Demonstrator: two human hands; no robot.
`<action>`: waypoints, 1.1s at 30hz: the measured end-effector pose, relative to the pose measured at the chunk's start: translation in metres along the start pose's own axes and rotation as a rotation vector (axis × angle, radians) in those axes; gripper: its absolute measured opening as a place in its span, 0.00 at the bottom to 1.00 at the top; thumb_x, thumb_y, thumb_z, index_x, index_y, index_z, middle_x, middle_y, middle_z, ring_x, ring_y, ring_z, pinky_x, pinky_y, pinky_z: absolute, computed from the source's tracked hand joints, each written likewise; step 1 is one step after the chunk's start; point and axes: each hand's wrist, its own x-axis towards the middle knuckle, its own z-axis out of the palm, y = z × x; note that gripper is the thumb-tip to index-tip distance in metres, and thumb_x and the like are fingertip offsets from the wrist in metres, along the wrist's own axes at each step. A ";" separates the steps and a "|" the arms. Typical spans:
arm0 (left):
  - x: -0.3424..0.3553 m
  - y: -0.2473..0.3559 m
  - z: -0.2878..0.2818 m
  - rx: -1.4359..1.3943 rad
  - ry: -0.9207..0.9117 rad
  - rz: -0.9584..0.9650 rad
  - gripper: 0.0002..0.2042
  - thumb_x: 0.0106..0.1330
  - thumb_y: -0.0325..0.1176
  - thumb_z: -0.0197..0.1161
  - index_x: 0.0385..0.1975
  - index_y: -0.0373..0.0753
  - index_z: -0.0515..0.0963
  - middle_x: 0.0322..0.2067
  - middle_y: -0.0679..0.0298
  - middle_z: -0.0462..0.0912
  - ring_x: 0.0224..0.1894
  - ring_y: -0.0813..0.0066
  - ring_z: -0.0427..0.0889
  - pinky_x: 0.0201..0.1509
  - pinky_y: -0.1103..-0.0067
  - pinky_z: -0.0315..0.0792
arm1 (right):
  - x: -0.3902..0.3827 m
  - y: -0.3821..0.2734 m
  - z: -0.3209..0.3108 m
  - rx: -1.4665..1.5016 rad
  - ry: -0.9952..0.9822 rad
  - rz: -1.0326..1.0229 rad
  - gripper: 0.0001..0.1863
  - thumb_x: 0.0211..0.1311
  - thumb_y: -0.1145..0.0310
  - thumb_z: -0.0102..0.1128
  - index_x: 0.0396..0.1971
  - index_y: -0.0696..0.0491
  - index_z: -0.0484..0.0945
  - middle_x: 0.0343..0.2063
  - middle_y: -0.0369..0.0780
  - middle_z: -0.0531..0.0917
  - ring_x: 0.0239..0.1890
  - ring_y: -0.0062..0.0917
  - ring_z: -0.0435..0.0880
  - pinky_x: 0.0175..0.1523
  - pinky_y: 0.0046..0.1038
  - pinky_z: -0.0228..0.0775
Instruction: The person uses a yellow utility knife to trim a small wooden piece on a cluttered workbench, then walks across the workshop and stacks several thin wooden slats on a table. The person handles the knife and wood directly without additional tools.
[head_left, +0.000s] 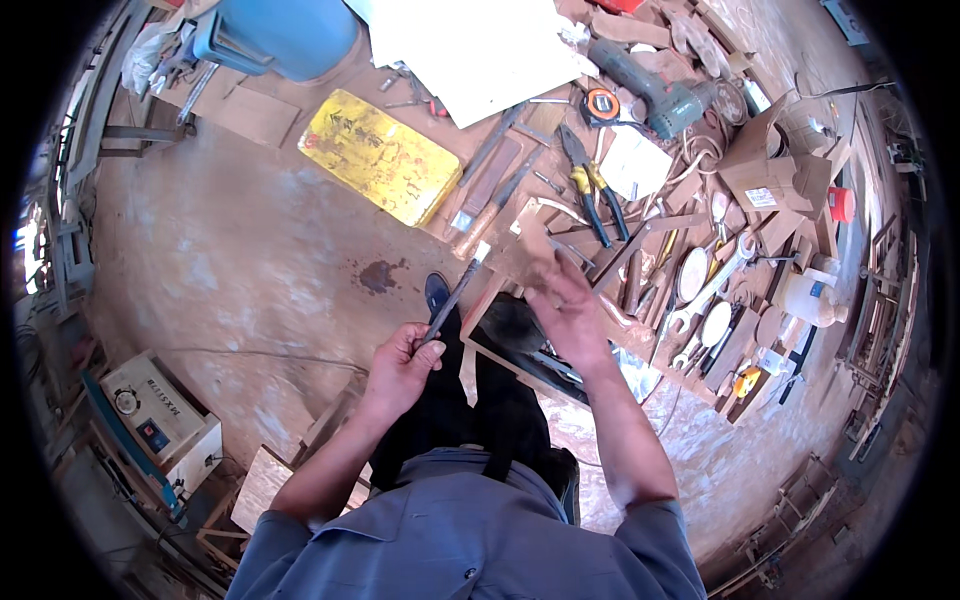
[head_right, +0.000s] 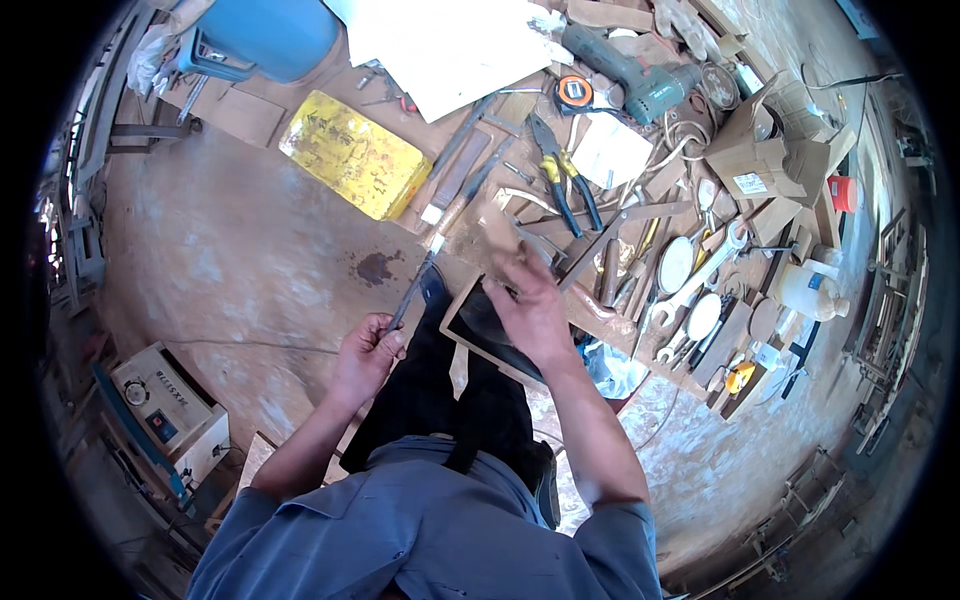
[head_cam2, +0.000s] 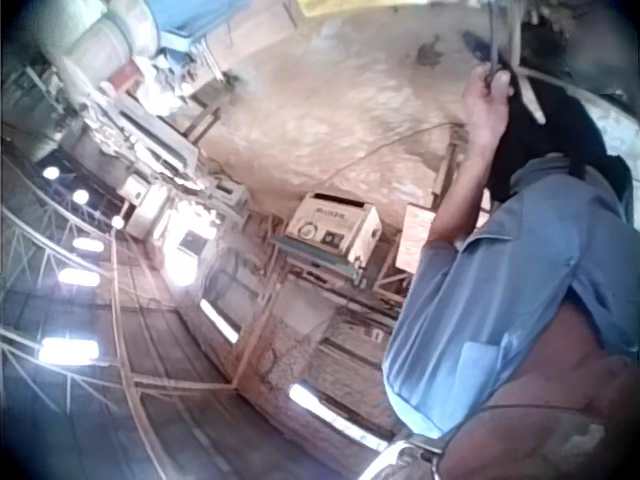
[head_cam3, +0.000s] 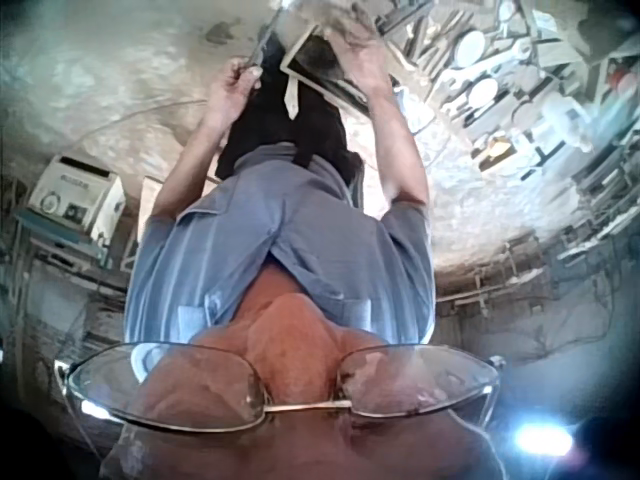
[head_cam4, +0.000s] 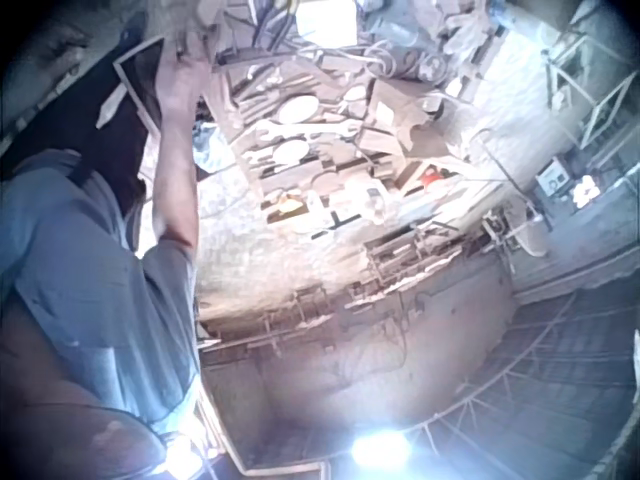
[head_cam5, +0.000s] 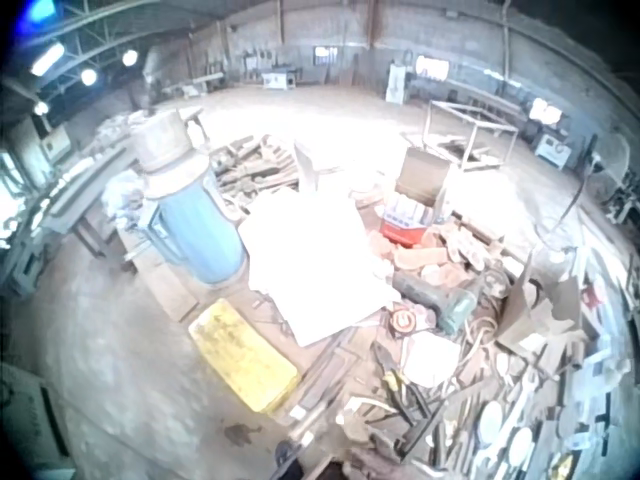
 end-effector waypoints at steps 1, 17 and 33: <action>-0.002 0.003 0.000 0.003 0.009 0.017 0.06 0.67 0.27 0.61 0.40 0.34 0.74 0.25 0.71 0.75 0.27 0.86 0.74 0.34 0.86 0.71 | 0.008 -0.010 0.001 0.027 0.044 0.014 0.09 0.62 0.69 0.61 0.40 0.56 0.82 0.37 0.40 0.81 0.36 0.26 0.80 0.46 0.24 0.71; -0.033 0.029 0.014 0.554 0.155 0.306 0.09 0.65 0.32 0.64 0.41 0.37 0.75 0.20 0.58 0.78 0.21 0.70 0.79 0.26 0.76 0.72 | -0.003 -0.085 0.004 0.608 -0.292 0.601 0.08 0.65 0.68 0.59 0.28 0.56 0.78 0.20 0.34 0.78 0.16 0.15 0.74 0.22 0.20 0.72; -0.032 0.035 0.018 0.890 0.199 0.523 0.09 0.63 0.34 0.64 0.40 0.42 0.74 0.18 0.58 0.77 0.21 0.58 0.80 0.23 0.68 0.72 | -0.010 -0.063 -0.008 0.909 -0.373 0.638 0.05 0.65 0.72 0.58 0.31 0.57 0.77 0.22 0.36 0.78 0.21 0.19 0.79 0.22 0.28 0.81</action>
